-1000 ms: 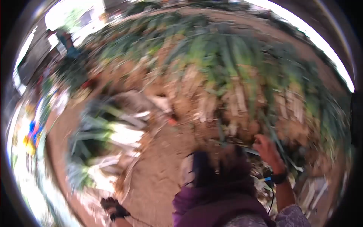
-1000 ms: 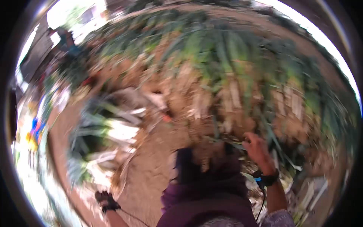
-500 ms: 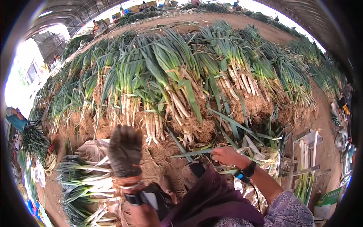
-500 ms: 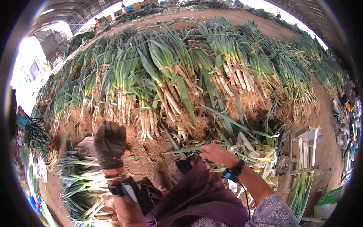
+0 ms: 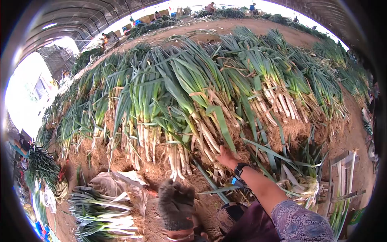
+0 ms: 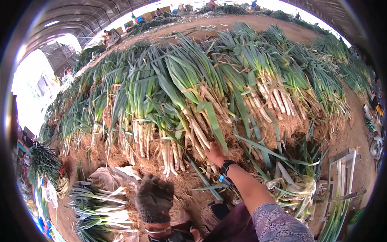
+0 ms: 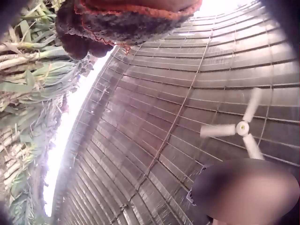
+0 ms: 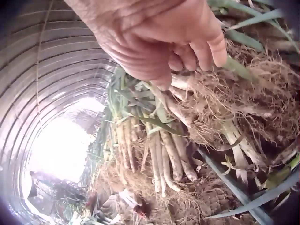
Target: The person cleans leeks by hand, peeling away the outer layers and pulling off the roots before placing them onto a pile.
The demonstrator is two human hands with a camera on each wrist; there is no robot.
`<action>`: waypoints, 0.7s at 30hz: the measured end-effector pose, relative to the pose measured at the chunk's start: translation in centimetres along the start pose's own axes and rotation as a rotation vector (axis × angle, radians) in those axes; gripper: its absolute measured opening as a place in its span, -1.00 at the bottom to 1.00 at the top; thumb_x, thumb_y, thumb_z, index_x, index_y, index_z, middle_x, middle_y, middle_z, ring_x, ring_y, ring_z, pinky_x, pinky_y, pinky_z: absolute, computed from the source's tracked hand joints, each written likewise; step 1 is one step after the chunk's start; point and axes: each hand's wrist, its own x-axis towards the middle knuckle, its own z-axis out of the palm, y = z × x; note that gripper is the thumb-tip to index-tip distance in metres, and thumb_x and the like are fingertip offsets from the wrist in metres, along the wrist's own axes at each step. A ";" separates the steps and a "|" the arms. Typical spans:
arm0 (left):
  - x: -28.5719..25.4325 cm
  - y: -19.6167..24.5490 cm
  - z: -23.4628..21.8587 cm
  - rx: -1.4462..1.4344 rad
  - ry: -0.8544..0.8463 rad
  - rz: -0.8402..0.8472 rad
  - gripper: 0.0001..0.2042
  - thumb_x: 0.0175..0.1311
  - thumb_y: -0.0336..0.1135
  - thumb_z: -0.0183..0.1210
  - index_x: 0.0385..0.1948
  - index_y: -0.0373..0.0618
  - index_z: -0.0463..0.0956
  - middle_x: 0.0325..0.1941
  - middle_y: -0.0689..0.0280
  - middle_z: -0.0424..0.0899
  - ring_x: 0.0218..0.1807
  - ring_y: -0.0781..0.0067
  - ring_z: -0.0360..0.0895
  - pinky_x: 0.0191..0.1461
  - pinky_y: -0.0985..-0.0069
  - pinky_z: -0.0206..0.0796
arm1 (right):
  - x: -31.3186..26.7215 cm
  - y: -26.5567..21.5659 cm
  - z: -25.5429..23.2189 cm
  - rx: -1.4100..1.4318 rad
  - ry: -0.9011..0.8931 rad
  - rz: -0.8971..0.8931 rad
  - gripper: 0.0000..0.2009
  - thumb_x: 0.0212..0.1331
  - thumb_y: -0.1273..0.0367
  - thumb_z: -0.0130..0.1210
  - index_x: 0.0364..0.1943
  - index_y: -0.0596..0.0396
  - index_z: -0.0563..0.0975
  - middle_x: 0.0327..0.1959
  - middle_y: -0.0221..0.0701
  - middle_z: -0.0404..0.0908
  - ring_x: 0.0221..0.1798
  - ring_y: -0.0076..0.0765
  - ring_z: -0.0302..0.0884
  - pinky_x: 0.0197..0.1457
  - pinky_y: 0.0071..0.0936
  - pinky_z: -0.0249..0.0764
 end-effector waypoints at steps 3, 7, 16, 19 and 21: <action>0.1 0.2 0.0 -0.018 -0.032 -0.018 -0.84 0.13 -0.40 0.10 -0.24 -0.04 0.47 -0.40 0.36 0.55 -0.38 0.43 0.47 -0.17 0.27 0.41 | 1.1 -1.9 1.1 -0.097 0.116 0.014 -0.37 0.03 0.16 0.13 0.13 0.28 0.27 0.04 -0.06 0.38 0.20 -0.12 0.21 0.07 -0.25 0.36; 0.1 0.8 -0.3 -0.028 -0.031 0.016 -0.83 0.14 -0.38 0.10 -0.22 -0.03 0.46 -0.41 0.37 0.55 -0.38 0.43 0.48 -0.16 0.27 0.40 | -1.9 -5.9 -2.6 0.171 -0.408 -0.128 -0.28 -0.10 0.02 0.21 0.10 0.24 0.34 0.12 -0.03 0.33 0.22 -0.13 0.23 0.15 -0.32 0.29; -1.2 -0.7 0.5 -0.016 -0.116 -0.007 -0.87 0.17 -0.38 0.09 -0.24 -0.06 0.45 -0.40 0.38 0.55 -0.37 0.48 0.49 -0.21 0.35 0.40 | -14.4 2.6 -9.2 0.466 -0.366 -0.055 -0.62 0.07 0.06 0.05 -0.22 0.07 0.51 0.09 -0.24 0.34 0.21 -0.24 0.23 0.26 -0.43 0.12; -2.2 -1.6 1.5 0.034 -0.074 0.003 -0.91 0.17 -0.35 0.11 -0.31 -0.05 0.45 -0.46 0.39 0.54 -0.42 0.46 0.47 -0.24 0.38 0.40 | -19.3 7.9 -10.1 0.214 0.095 -0.829 -0.70 0.17 0.21 -0.02 -0.20 0.18 0.49 0.10 -0.25 0.33 0.16 -0.35 0.26 0.23 -0.46 0.14; -1.5 -2.3 0.5 0.070 -0.199 0.012 -0.91 0.16 -0.32 0.12 -0.35 -0.03 0.45 -0.45 0.41 0.52 -0.42 0.47 0.46 -0.25 0.39 0.40 | -25.5 5.7 -13.8 0.460 -0.054 -0.507 -0.73 0.21 0.28 -0.08 -0.18 0.22 0.47 0.09 -0.24 0.34 0.17 -0.37 0.25 0.25 -0.47 0.14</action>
